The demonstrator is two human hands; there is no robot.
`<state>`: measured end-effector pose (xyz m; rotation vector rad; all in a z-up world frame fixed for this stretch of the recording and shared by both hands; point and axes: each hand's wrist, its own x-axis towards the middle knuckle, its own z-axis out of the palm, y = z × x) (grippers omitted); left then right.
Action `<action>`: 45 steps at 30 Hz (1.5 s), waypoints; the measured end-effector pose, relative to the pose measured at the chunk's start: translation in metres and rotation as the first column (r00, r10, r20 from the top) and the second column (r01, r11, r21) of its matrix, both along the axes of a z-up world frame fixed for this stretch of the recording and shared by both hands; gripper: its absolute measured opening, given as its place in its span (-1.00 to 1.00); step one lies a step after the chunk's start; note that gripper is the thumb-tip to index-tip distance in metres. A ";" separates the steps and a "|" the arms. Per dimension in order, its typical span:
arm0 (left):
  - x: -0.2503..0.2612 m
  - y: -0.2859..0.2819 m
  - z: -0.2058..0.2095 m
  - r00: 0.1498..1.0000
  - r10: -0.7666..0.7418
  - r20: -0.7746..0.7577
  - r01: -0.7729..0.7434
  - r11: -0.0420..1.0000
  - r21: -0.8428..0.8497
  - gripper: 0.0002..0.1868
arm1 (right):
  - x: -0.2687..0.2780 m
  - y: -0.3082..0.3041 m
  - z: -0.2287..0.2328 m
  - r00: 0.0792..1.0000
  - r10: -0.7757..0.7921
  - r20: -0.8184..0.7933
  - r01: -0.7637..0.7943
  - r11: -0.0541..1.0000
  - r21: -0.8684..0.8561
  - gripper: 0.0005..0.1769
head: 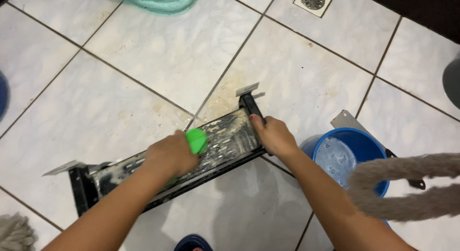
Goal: Scrubbing and scraping a dirty metal grate on a bathroom floor using a brush, soap, and a knife.
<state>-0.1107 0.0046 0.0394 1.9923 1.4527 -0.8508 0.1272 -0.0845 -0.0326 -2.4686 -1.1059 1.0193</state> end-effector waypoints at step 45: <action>0.064 0.007 0.000 0.826 -0.548 0.129 0.549 0.835 0.035 -0.46 | -0.002 0.026 0.013 0.999 -0.044 0.013 0.045 0.999 -0.019 -0.23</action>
